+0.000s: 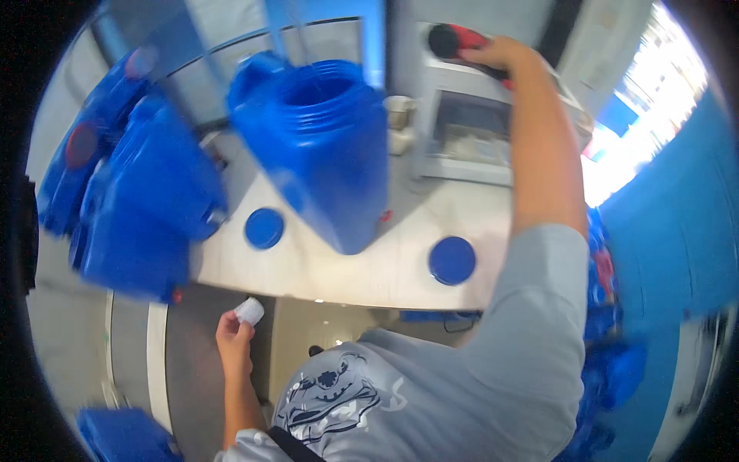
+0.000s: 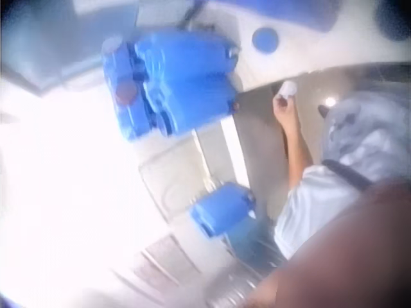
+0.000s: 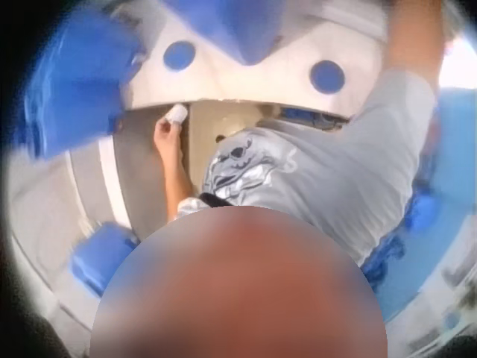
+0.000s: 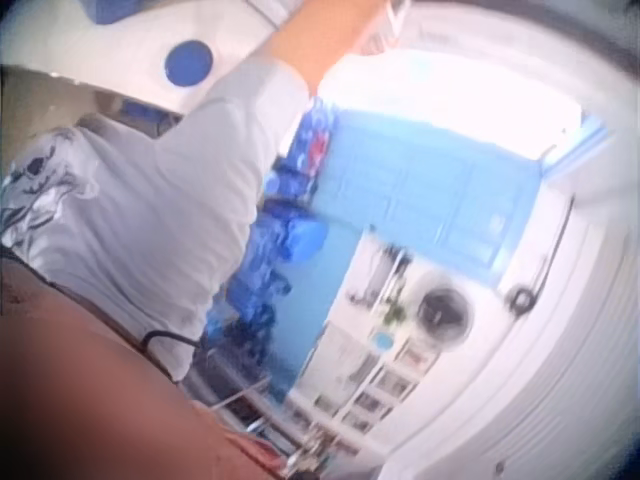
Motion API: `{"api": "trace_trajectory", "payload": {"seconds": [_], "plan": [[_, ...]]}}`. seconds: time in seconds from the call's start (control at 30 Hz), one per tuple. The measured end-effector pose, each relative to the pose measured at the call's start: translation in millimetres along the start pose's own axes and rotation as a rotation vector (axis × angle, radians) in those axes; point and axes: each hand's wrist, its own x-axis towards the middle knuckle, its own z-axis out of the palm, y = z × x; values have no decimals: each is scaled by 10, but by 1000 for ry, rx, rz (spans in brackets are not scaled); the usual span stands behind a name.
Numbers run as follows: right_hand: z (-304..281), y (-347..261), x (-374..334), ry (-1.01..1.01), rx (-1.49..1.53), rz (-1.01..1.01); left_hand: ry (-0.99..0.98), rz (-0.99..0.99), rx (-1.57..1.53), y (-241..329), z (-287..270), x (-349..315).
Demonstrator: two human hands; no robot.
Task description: The person assembles blue plastic containers by inserting white threaded adapters into the container openings and securing them with a red heat gun. They repeatedly pick up containers, insert adapters, apply heat, and place the containers on a white countertop or the floor.
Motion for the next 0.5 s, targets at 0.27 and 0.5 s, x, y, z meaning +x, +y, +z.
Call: {"api": "trace_trajectory", "payload": {"seconds": [0.27,0.5], "plan": [[143,343,457,69,147,92,350,64,46,-275,-637,95],[-141,667,-361,328,926,-198,664,46,177,-737,-1644,1046]]}}
